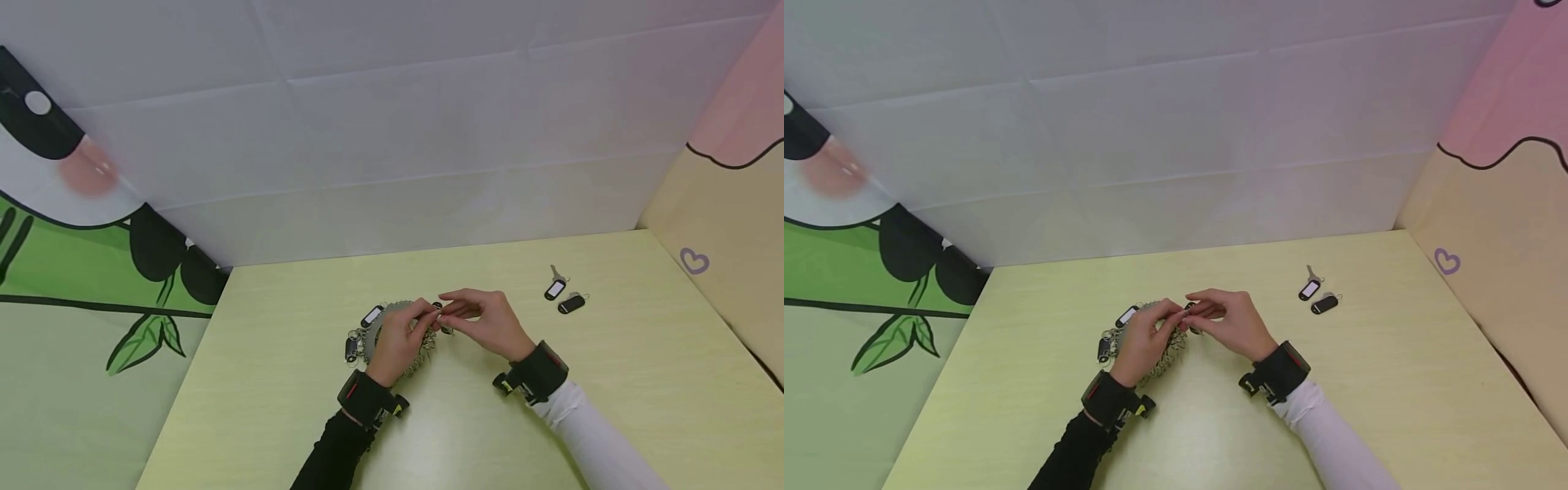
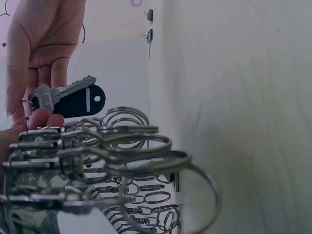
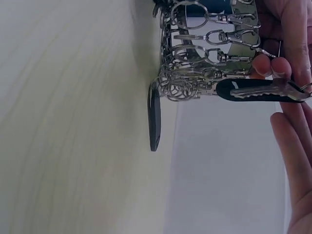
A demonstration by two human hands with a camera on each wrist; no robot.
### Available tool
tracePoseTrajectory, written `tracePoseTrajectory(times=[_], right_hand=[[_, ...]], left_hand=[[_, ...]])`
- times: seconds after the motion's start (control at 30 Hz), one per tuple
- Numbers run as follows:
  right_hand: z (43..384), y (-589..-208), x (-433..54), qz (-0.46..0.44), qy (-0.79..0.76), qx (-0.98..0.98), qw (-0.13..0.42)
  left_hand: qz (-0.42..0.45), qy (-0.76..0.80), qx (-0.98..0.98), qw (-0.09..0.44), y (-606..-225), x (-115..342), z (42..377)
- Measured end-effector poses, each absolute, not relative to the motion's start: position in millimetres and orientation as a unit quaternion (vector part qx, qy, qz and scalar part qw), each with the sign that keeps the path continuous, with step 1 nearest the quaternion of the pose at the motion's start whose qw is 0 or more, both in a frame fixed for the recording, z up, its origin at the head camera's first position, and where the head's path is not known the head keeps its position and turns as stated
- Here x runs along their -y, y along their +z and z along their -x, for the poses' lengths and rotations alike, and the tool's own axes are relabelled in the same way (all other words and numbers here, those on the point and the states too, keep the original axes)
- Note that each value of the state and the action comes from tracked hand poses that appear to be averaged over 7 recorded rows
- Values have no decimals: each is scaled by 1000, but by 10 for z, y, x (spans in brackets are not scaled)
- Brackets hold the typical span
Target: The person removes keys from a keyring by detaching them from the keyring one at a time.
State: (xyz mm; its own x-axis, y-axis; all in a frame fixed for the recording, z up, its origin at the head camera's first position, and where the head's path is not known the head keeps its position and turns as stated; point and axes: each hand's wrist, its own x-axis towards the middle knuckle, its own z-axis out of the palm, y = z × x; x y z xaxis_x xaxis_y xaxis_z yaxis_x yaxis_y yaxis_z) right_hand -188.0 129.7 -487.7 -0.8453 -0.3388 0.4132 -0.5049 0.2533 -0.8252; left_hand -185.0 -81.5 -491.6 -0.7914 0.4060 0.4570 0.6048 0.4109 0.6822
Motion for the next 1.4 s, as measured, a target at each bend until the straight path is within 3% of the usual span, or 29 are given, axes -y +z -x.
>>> tracePoseTrajectory(times=[0.43, 0.93, 1.4], right_hand=[[1875, -4904, -1291, -280, 570, 768, 83], [1928, -4946, -1324, -244, 578, 778, 21], [1923, -4986, -1354, -248, 610, 752, 23]], left_hand=[[304, -451, 832, 109, -4910, 816, 1842], [316, -468, 819, 101, -4922, 813, 1845], [321, -456, 823, 113, -4980, 785, 1863]])
